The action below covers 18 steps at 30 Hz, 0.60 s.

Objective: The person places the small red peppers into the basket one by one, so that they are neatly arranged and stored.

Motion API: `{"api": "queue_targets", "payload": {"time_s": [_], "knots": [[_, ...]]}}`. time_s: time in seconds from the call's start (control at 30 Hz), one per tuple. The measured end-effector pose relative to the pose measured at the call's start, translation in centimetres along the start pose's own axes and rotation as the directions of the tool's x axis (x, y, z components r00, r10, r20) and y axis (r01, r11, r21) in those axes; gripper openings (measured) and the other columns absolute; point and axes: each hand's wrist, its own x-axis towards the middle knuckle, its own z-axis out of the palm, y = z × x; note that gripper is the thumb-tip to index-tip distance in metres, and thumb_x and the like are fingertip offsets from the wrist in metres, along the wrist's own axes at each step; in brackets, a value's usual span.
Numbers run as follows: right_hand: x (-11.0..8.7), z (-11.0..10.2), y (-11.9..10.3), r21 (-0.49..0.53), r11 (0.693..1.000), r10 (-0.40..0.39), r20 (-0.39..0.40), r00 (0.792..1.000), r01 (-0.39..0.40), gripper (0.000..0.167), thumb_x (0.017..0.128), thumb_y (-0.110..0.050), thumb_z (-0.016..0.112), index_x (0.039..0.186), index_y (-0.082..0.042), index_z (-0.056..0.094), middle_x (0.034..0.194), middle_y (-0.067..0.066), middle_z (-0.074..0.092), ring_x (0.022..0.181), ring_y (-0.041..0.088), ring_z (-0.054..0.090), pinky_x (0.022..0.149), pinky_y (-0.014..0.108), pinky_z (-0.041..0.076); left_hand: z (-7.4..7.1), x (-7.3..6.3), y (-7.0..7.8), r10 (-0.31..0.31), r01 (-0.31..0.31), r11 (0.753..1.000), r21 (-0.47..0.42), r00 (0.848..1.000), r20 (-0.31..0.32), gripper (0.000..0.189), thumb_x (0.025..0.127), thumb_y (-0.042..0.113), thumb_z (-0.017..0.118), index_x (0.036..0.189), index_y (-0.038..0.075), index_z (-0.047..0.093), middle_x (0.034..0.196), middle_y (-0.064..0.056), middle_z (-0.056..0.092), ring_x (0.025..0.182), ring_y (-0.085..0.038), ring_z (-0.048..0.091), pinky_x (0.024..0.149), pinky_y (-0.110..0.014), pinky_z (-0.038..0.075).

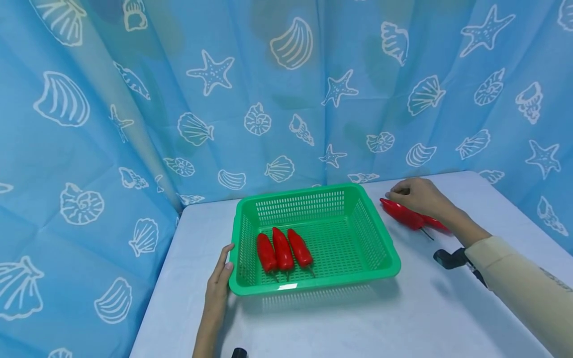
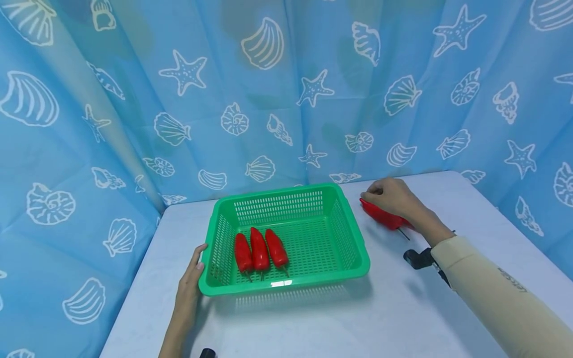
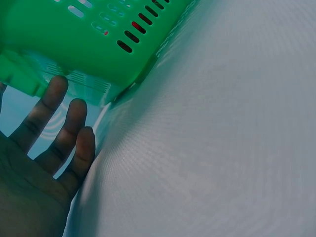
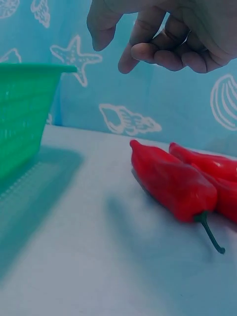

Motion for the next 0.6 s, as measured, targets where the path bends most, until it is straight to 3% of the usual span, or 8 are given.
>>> {"api": "queue_targets", "payload": {"time_s": [0.17, 0.6], "knots": [[0.6, 0.4, 0.8, -0.008, 0.999, 0.046, 0.022, 0.999, -0.045, 0.054, 0.096, -0.034, 0.068, 0.129, 0.007, 0.060, 0.122, 0.026, 0.058, 0.106, 0.040, 0.054, 0.085, 0.053, 0.053, 0.0, 0.0, 0.0, -0.002, 0.002, 1.000, -0.005, 1.000, -0.008, 0.046, 0.104, 0.054, 0.042, 0.149, 0.043, 0.044, 0.157, 0.002, 0.037, 0.146, -0.026, 0.030, 0.112, -0.061, 0.023], [1.8, 2.1, 3.2, -0.033, 0.995, 0.099, 0.032, 0.995, -0.098, 0.055, 0.091, -0.030, 0.074, 0.128, 0.008, 0.060, 0.118, 0.028, 0.054, 0.103, 0.042, 0.049, 0.077, 0.048, 0.055, 0.0, 0.0, 0.0, -0.010, 0.010, 1.000, -0.008, 1.000, -0.010, 0.046, 0.105, 0.052, 0.042, 0.149, 0.041, 0.044, 0.156, 0.001, 0.037, 0.143, -0.024, 0.032, 0.110, -0.057, 0.026]]}}
